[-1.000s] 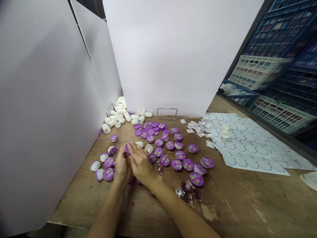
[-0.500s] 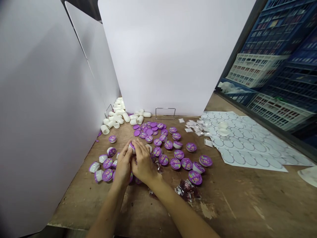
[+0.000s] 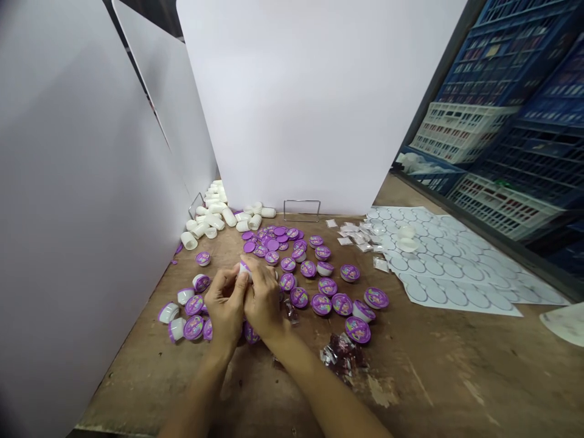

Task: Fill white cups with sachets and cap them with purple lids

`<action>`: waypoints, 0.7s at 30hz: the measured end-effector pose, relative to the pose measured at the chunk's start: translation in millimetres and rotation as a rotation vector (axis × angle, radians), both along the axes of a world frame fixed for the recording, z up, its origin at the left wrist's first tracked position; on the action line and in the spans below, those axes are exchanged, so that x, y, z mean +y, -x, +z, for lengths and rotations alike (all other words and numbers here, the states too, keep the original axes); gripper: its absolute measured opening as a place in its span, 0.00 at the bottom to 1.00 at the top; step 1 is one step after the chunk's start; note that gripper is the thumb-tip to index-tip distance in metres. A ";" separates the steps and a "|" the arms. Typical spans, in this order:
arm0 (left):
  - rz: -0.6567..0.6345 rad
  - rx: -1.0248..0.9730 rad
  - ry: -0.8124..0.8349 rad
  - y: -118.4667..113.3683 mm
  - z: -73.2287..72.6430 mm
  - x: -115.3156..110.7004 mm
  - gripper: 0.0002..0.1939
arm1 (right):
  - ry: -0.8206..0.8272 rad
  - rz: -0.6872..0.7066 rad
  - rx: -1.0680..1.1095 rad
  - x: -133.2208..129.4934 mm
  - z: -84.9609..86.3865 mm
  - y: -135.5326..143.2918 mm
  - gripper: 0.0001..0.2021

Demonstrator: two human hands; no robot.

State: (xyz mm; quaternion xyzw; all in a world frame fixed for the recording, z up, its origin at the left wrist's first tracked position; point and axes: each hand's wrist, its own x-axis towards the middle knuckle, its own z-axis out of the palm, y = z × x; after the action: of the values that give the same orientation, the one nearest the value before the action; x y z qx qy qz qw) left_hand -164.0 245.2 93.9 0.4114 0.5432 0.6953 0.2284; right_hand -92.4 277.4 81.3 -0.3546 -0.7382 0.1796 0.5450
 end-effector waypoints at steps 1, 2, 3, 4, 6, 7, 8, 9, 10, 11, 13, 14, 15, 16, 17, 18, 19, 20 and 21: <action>0.001 0.013 -0.007 0.5 -0.4 0.0 0.08 | -0.004 0.005 -0.002 1.0 -1.0 -0.2 0.19; -0.002 0.013 -0.011 1.0 -1.0 0.3 0.08 | -0.005 0.004 0.000 2.3 -2.7 -0.1 0.18; -0.010 0.004 -0.013 1.3 -1.7 0.9 0.08 | -0.007 -0.003 0.006 3.8 -4.7 0.6 0.18; -0.020 -0.012 -0.011 2.0 -2.7 1.8 0.08 | -0.010 -0.013 0.013 5.5 -7.0 1.8 0.18; -0.040 -0.053 0.001 5.5 -5.3 4.5 0.08 | -0.024 -0.015 0.011 9.3 -10.9 5.0 0.18; -0.059 -0.070 0.016 9.1 -6.8 6.5 0.09 | -0.033 0.005 -0.003 11.8 -11.8 6.3 0.18; -0.086 -0.079 0.035 14.5 -8.3 9.1 0.11 | -0.036 0.047 -0.028 15.1 -11.9 6.8 0.19; -0.125 -0.069 0.057 21.7 -9.9 12.3 0.13 | -0.025 0.111 -0.061 19.6 -10.8 6.0 0.19; -0.170 -0.032 0.078 30.7 -11.5 16.4 0.15 | 0.003 0.188 -0.093 25.5 -8.9 3.5 0.21; -0.210 0.031 0.100 41.0 -13.1 21.2 0.16 | 0.049 0.259 -0.113 32.9 -6.3 -0.8 0.23; -0.212 0.203 0.137 63.6 -17.4 32.7 0.13 | 0.168 0.313 -0.128 51.6 -0.8 -14.2 0.27; -0.167 0.270 0.158 74.6 -20.3 38.8 0.10 | 0.223 0.280 -0.149 61.9 1.3 -22.2 0.26; -0.111 0.310 0.186 84.7 -23.8 44.9 0.08 | 0.268 0.227 -0.204 71.9 2.3 -29.9 0.23; -0.064 0.334 0.226 93.4 -28.0 50.4 0.06 | 0.304 0.177 -0.294 80.7 2.1 -36.5 0.19; -0.028 0.348 0.272 100.6 -32.6 55.2 0.05 | 0.329 0.145 -0.405 87.6 0.6 -41.3 0.14; -0.013 0.362 0.320 106.3 -37.4 59.1 0.05 | 0.343 0.129 -0.520 92.2 -2.0 -43.9 0.11; -0.011 0.379 0.364 110.4 -41.9 62.0 0.05 | 0.343 0.120 -0.625 94.3 -5.3 -44.2 0.09; -0.012 0.397 0.399 113.2 -45.7 63.9 0.06 | 0.325 0.101 -0.710 94.3 -8.8 -42.5 0.08; -0.014 0.412 0.421 114.6 -48.2 64.7 0.06 | 0.294 0.059 -0.775 92.7 -12.2 -39.1 0.08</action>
State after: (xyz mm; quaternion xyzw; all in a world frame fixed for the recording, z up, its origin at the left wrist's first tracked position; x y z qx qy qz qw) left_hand -278.6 309.9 45.7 0.4911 0.7077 0.4676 0.1984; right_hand -53.3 370.1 69.2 -0.4487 -0.8651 0.1519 0.1652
